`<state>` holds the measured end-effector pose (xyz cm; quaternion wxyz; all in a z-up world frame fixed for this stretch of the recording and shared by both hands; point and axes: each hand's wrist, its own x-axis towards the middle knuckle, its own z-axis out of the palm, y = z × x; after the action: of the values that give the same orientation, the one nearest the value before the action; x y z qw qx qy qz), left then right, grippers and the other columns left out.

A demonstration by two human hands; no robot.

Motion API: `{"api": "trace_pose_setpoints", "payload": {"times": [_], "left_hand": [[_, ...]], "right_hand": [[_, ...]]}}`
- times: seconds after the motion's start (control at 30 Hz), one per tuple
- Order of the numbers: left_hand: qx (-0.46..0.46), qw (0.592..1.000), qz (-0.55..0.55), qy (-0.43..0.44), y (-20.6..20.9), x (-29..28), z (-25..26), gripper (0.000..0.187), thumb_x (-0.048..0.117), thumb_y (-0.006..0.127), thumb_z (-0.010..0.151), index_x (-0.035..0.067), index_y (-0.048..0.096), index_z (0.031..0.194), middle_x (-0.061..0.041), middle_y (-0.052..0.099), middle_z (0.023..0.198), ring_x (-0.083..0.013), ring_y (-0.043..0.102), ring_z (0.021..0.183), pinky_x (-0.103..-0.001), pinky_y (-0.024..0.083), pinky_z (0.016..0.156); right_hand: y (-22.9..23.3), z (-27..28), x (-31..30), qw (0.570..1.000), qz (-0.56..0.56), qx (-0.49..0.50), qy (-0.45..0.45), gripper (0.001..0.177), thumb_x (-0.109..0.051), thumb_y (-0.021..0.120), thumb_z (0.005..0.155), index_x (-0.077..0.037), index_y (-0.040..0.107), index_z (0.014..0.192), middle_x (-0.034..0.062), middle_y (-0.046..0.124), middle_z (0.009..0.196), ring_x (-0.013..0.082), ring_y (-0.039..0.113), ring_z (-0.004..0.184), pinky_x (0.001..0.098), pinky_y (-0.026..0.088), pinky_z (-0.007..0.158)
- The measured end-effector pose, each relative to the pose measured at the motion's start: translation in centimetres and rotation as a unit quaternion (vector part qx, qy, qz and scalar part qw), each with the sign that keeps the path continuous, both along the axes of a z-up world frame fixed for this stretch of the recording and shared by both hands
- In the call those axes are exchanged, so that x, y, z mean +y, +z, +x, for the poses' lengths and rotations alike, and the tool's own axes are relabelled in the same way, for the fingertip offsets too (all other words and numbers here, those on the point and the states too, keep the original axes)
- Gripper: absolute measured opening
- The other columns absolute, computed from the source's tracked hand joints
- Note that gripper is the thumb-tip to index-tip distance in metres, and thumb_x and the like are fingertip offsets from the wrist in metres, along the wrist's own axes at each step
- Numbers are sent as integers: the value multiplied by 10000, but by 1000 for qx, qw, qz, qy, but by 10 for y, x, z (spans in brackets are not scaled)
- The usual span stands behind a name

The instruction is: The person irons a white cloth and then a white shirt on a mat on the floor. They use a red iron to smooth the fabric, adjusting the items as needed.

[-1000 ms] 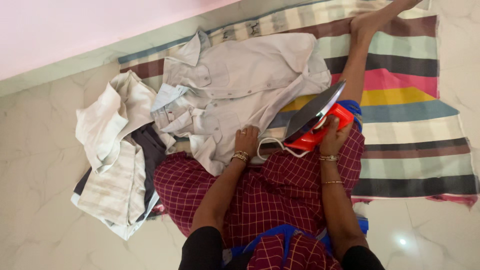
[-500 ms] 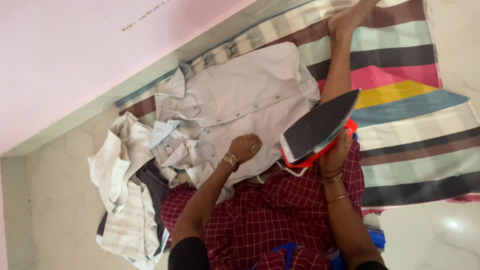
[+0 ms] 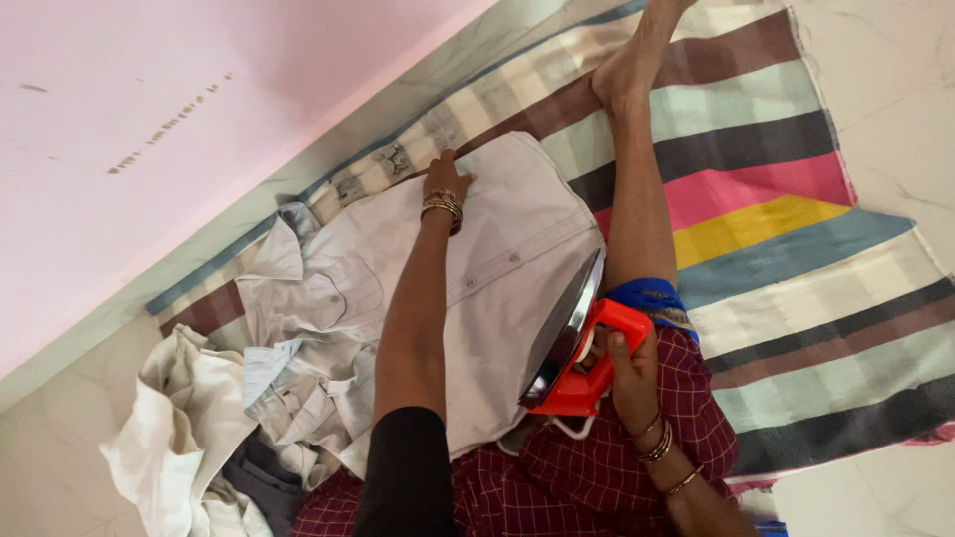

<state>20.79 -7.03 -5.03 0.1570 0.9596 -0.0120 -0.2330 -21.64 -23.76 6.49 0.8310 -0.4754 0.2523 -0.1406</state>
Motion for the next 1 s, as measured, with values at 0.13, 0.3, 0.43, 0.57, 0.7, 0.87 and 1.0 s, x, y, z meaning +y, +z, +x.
{"api": "trace_pose_setpoints", "payload": {"times": [0.13, 0.3, 0.43, 0.57, 0.7, 0.87, 1.0], "left_hand": [[-224, 970, -94, -19, 1, 5, 42, 471, 331, 808, 875, 81, 699, 1259, -142, 648, 1372, -325, 572, 1293, -430, 428, 1137], [-304, 918, -247, -54, 38, 23, 65, 676, 258, 798, 883, 59, 492, 1452, -207, 475, 1489, -381, 502, 1363, -436, 449, 1146], [-321, 920, -184, -130, 40, 36, -71, 593, 225, 661, 1033, 145, 434, 1574, -138, 373, 1660, -330, 366, 1542, -476, 361, 1258], [-199, 969, 0, -145, 22, 67, -324, 672, 464, 511, 1027, 188, 314, 1607, -73, 162, 1723, -300, 128, 1587, -712, 52, 1219], [-168, 948, 48, -267, 4, 76, -464, 751, 478, 529, 936, 260, 252, 1599, 17, 77, 1704, -324, 59, 1570, -718, 24, 1203], [-45, 978, -118, -169, 31, 118, -473, 402, 390, 514, 1050, 223, 609, 1403, -13, 513, 1597, -218, 520, 1411, -567, 209, 1328], [-257, 957, 131, 45, 62, 195, -452, 444, 410, 584, 946, 223, 585, 1348, -66, 441, 1532, -303, 475, 1431, -692, 177, 1184]], "right_hand": [[9, -1, -2, 1000, -30, -6, 6, 245, -267, 463, 1110, -85, 460, 1274, 34, 568, 920, 111, 573, 756, 288, 579, 662], [20, 11, -2, 995, -96, 2, 5, 235, -242, 446, 1148, -59, 452, 1295, 50, 569, 940, 120, 572, 798, 286, 553, 714], [17, 14, 0, 996, -85, -20, 8, 247, -234, 457, 1148, -70, 441, 1331, 33, 555, 945, 118, 579, 799, 288, 563, 735], [8, 13, -3, 998, -59, -11, 5, 284, -249, 505, 1134, -89, 442, 1359, 21, 563, 944, 103, 579, 794, 281, 564, 699], [-5, 17, 1, 995, -94, -29, 28, 318, -250, 573, 1133, -93, 473, 1391, 8, 571, 1016, 89, 586, 831, 274, 579, 693], [-15, 23, 23, 967, -232, -60, 84, 327, -242, 626, 1113, -58, 503, 1354, 32, 647, 1092, 86, 634, 846, 257, 567, 670], [-8, 58, 64, 859, -489, 30, 151, 454, -394, 656, 1042, -8, 516, 1234, 168, 692, 876, 307, 670, 726, 434, 533, 618]]}}
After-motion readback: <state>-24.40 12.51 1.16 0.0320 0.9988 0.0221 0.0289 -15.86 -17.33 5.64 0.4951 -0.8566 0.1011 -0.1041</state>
